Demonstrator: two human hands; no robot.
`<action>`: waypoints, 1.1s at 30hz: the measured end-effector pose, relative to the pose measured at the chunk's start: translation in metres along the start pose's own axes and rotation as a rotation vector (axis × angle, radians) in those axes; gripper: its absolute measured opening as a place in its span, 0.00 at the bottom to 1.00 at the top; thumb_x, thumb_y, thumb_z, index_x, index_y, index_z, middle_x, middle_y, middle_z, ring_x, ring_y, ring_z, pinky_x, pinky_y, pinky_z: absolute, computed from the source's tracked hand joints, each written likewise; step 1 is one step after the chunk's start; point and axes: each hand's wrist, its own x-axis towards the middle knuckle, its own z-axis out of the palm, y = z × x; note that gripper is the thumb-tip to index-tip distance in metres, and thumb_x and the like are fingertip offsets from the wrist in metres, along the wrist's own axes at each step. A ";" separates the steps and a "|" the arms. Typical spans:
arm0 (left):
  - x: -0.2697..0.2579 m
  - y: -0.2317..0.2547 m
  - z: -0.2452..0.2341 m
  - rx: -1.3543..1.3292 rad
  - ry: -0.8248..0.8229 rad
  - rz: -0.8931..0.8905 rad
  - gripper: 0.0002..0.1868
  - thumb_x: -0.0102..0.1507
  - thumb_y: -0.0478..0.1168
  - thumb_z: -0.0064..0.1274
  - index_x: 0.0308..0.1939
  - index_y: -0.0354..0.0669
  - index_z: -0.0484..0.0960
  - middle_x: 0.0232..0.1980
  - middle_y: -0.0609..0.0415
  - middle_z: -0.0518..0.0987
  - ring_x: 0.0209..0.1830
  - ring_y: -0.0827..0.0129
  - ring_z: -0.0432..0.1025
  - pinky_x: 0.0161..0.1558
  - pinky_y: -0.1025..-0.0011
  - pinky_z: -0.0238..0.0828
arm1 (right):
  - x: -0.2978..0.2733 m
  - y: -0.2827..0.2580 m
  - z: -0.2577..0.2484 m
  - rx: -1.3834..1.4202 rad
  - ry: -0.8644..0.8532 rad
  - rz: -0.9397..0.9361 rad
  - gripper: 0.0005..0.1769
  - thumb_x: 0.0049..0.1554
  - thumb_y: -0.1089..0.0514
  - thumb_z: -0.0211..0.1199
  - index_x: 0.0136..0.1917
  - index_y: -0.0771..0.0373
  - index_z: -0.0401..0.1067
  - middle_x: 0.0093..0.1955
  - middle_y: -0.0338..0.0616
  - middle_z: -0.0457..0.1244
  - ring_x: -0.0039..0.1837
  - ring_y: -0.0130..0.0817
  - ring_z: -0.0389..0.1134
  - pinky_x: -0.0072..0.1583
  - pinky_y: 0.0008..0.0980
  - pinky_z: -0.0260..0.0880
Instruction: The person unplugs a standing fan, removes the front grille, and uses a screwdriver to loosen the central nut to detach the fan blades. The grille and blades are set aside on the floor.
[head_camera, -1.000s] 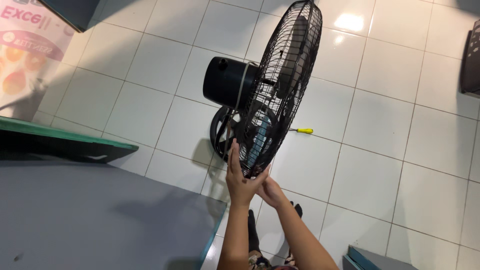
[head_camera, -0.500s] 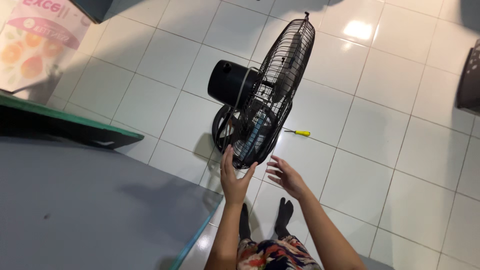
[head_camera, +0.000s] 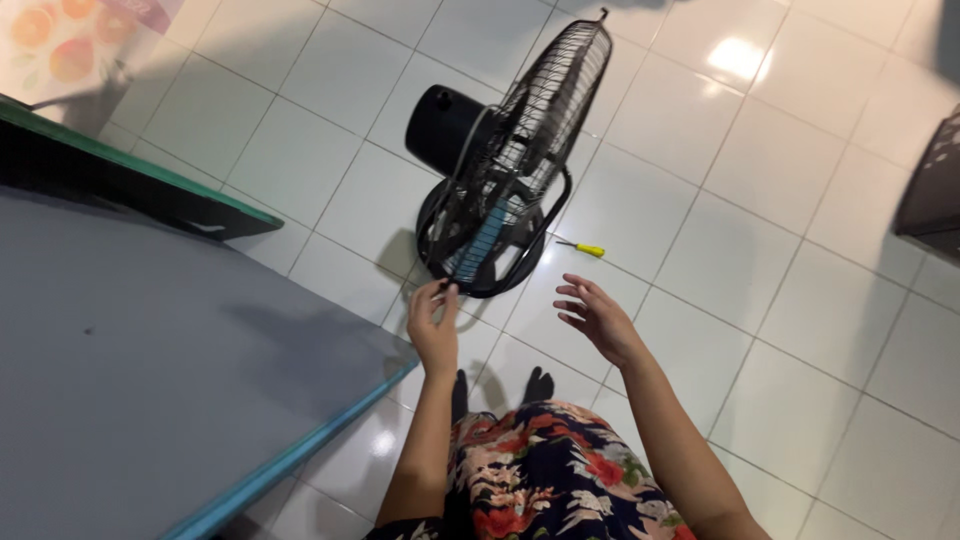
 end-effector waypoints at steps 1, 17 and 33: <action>-0.002 -0.002 0.003 -0.040 0.022 -0.007 0.08 0.68 0.36 0.57 0.49 0.36 0.82 0.51 0.51 0.80 0.50 0.67 0.78 0.49 0.71 0.79 | -0.006 -0.003 -0.002 -0.004 -0.004 0.001 0.29 0.65 0.46 0.53 0.75 0.60 0.61 0.65 0.42 0.63 0.65 0.37 0.65 0.68 0.39 0.66; -0.025 -0.042 0.036 -0.230 0.218 -0.165 0.13 0.68 0.38 0.56 0.52 0.31 0.75 0.55 0.51 0.76 0.54 0.68 0.74 0.51 0.70 0.76 | -0.045 -0.047 -0.021 -0.042 -0.068 0.016 0.28 0.65 0.47 0.54 0.74 0.61 0.61 0.64 0.42 0.63 0.65 0.36 0.66 0.68 0.40 0.65; -0.032 -0.030 0.068 -0.143 0.326 -0.202 0.18 0.68 0.41 0.55 0.55 0.33 0.68 0.59 0.46 0.63 0.59 0.61 0.66 0.54 0.66 0.71 | 0.037 -0.129 0.033 -0.225 -0.132 -0.027 0.26 0.65 0.51 0.52 0.74 0.61 0.61 0.64 0.43 0.63 0.65 0.38 0.66 0.69 0.42 0.66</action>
